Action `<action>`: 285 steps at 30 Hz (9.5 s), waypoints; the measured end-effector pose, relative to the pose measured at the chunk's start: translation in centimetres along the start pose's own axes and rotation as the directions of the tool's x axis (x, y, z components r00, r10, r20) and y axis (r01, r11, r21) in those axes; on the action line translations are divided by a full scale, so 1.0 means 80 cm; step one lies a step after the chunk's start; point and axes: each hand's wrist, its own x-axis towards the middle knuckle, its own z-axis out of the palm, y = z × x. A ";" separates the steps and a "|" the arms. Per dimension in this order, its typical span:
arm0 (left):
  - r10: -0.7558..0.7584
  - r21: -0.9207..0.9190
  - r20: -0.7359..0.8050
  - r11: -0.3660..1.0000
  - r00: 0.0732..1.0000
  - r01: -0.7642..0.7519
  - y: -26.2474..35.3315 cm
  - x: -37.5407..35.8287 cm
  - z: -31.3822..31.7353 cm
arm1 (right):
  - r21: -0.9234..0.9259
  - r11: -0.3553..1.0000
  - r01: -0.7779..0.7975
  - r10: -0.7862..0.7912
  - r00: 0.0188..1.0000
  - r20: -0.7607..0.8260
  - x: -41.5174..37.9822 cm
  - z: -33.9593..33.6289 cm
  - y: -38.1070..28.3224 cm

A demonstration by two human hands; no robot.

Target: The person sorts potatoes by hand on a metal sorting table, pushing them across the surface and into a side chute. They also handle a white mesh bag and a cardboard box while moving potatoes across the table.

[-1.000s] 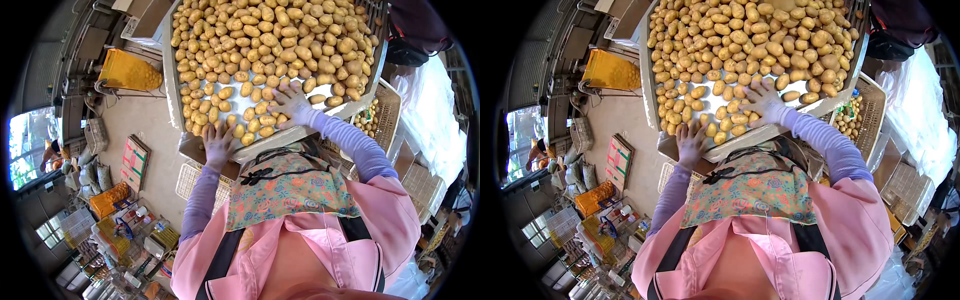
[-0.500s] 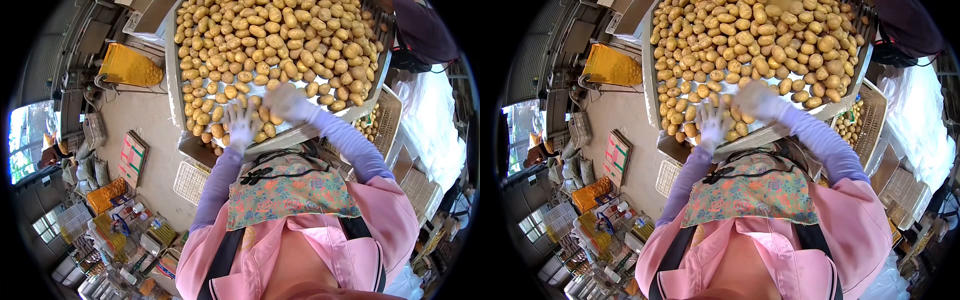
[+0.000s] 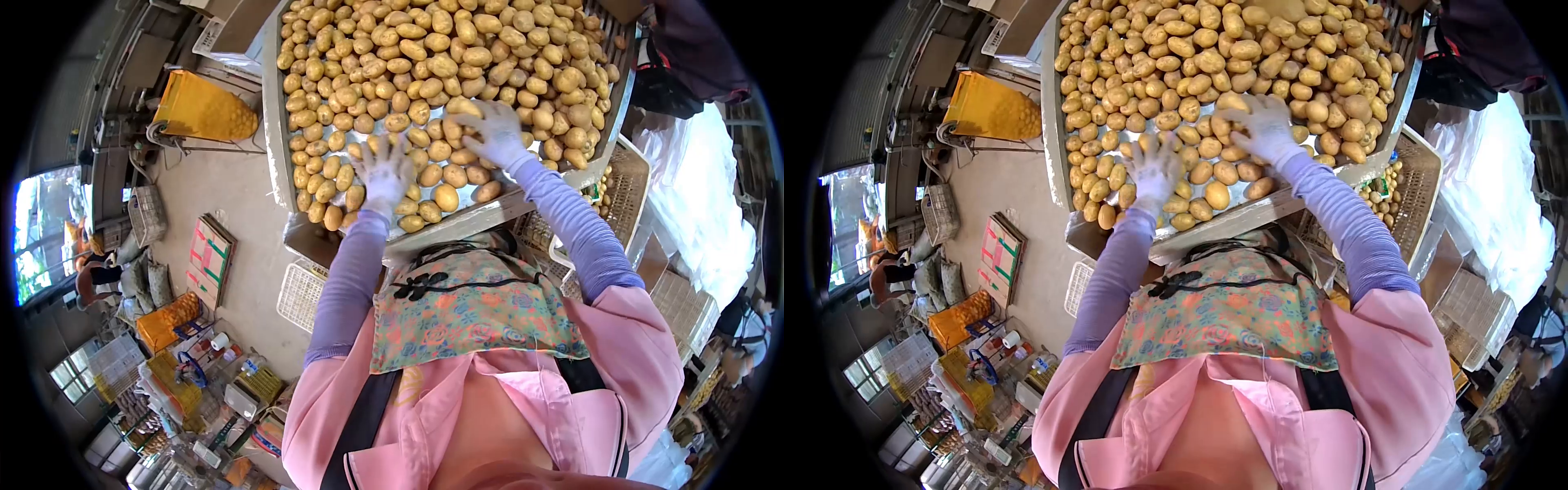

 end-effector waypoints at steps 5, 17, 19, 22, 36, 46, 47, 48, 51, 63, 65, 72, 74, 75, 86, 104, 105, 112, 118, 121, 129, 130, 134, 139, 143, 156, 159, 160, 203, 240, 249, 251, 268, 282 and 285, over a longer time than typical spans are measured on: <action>0.176 -0.158 0.032 0.973 0.984 -0.169 -0.061 -0.090 -0.021 | -0.276 0.955 -0.109 0.084 0.991 -0.100 -0.054 0.022 0.044; 0.188 0.083 -0.029 0.979 0.982 -0.185 -0.203 -0.062 -0.060 | 0.165 0.829 0.534 -0.559 0.802 0.211 -0.036 0.082 -0.177; 0.089 0.060 -0.033 0.994 0.995 -0.087 -0.167 -0.016 -0.049 | 0.037 0.753 0.657 -0.655 0.745 0.127 -0.035 0.097 -0.209; -0.081 0.163 -0.001 0.983 0.997 0.081 -0.047 0.003 -0.009 | 0.245 0.638 0.730 -0.767 0.632 0.115 -0.026 0.091 -0.180; 0.376 0.079 0.191 0.915 0.907 -0.396 -0.132 -0.133 -0.083 | -0.111 0.974 0.200 -0.172 0.960 0.220 -0.051 0.022 -0.042; -0.111 0.045 0.191 0.993 0.975 0.105 0.045 -0.018 -0.032 | -0.053 0.964 0.260 -0.244 0.948 0.204 0.064 -0.016 -0.094; 0.073 -0.012 0.187 0.997 0.980 -0.072 0.052 -0.036 -0.025 | -0.035 0.982 0.185 -0.187 0.937 -0.295 0.067 0.004 -0.033; 0.252 -0.065 0.169 0.967 0.953 -0.245 0.053 -0.056 -0.019 | 0.315 0.942 0.120 -0.019 0.952 -0.306 0.084 -0.019 0.011; 0.453 -0.115 0.142 0.891 0.880 -0.440 0.003 -0.101 -0.041 | -0.149 0.967 -0.207 0.152 0.937 -0.314 0.123 -0.011 0.054; -0.105 0.086 0.145 0.992 0.984 0.093 0.044 -0.011 -0.029 | 0.057 0.984 0.171 -0.173 0.985 0.019 0.024 0.039 -0.039; 0.043 0.069 0.194 0.996 0.980 -0.058 0.063 -0.038 -0.030 | 0.016 0.969 0.246 -0.243 0.966 -0.093 -0.003 0.043 -0.022; 0.423 -0.067 0.027 0.905 0.906 -0.420 -0.057 -0.143 -0.057 | 0.069 0.969 0.238 -0.246 0.955 0.166 -0.077 0.034 0.008; 0.410 0.027 0.088 0.910 0.908 -0.414 -0.075 -0.156 -0.078 | 0.077 0.934 0.349 -0.358 0.915 0.186 -0.069 0.026 -0.025; 0.421 0.027 0.092 0.905 0.902 -0.425 -0.089 -0.152 -0.081 | 0.134 0.923 0.361 -0.382 0.900 0.209 -0.059 0.040 -0.041; -0.093 -0.006 0.137 0.995 0.986 0.095 0.016 0.009 -0.010 | 0.315 0.807 0.501 -0.533 0.846 0.020 -0.051 0.059 -0.098; 0.211 -0.149 0.047 0.968 0.976 -0.202 -0.059 -0.029 -0.068 | -0.146 0.986 -0.078 0.040 0.968 -0.249 -0.068 0.019 0.007; 0.152 -0.032 0.108 0.988 0.982 -0.150 -0.036 -0.013 -0.057 | -0.162 0.987 -0.005 -0.009 0.996 -0.085 -0.070 -0.001 -0.012; 0.213 0.095 0.217 0.967 0.953 -0.238 -0.027 -0.070 -0.037 | -0.111 0.984 0.142 -0.142 0.990 0.003 -0.106 -0.005 0.018; 0.277 0.223 0.126 0.928 0.953 -0.299 -0.100 -0.158 -0.070 | 0.149 0.883 0.445 -0.463 0.878 0.123 -0.073 0.064 -0.055; 0.284 0.026 0.147 0.956 0.948 -0.291 -0.116 -0.148 -0.091 | 0.055 0.885 0.462 -0.465 0.877 0.117 -0.040 0.069 -0.117; 0.016 0.116 -0.023 0.993 1.000 -0.013 -0.019 -0.008 -0.023 | 0.405 0.527 0.747 -0.712 0.648 -0.269 -0.071 0.165 -0.180; -0.007 0.168 0.055 0.986 0.998 -0.002 0.025 -0.017 -0.033 | 0.464 0.480 0.744 -0.742 0.627 -0.237 -0.069 0.149 -0.146; 0.416 0.094 0.191 0.894 0.889 -0.438 0.010 -0.084 -0.020 | 0.250 0.950 0.189 -0.181 0.982 -0.058 -0.081 -0.017 -0.021; 0.547 0.138 0.265 0.793 0.794 -0.593 -0.096 -0.108 -0.053 | -0.185 0.958 -0.220 0.198 0.971 -0.131 -0.086 0.020 0.069; 0.065 0.002 -0.061 0.998 0.996 -0.065 -0.096 -0.024 -0.009 | -0.007 0.993 -0.116 0.115 0.992 -0.053 -0.058 0.057 0.014; 0.311 -0.055 0.107 0.950 0.944 -0.307 -0.077 -0.149 -0.057 | -0.002 0.976 0.218 -0.211 0.946 0.245 -0.074 0.031 -0.054; 0.043 -0.022 0.221 0.999 0.974 -0.040 -0.165 -0.172 -0.078 | 0.192 0.885 0.424 -0.441 0.896 0.053 -0.053 0.079 -0.101; 0.012 -0.055 0.305 0.998 0.952 0.005 -0.188 -0.158 -0.092 | 0.309 0.805 0.506 -0.512 0.856 -0.069 -0.049 0.140 -0.151; 0.117 -0.068 -0.116 0.990 0.986 -0.125 -0.108 -0.045 -0.026 | 0.058 0.980 0.189 -0.196 0.967 0.164 -0.035 0.034 -0.136; -0.210 0.034 -0.039 0.977 0.977 0.211 -0.013 0.072 0.029 | 0.105 0.938 -0.331 0.343 0.932 -0.121 0.068 0.011 0.053; 0.388 -0.063 0.055 0.921 0.920 -0.384 -0.010 -0.099 -0.029 | 0.005 0.994 0.110 -0.110 0.993 -0.031 -0.052 0.037 0.020; 0.382 0.018 0.082 0.923 0.921 -0.385 -0.057 -0.123 -0.054 | 0.052 0.994 0.092 -0.098 0.988 0.122 -0.069 0.060 0.009; -0.124 0.086 0.330 0.991 0.936 0.101 0.049 0.046 -0.014 | 0.352 0.656 0.668 -0.569 0.743 -0.351 -0.006 0.058 0.006; 0.220 -0.024 0.379 0.973 0.899 -0.228 -0.190 -0.082 -0.110 | 0.261 0.849 0.459 -0.502 0.856 0.127 0.014 0.074 -0.093; 0.129 -0.126 0.319 0.988 0.939 -0.093 -0.216 -0.049 -0.103 | 0.207 0.821 0.532 -0.561 0.819 0.122 0.040 0.101 -0.173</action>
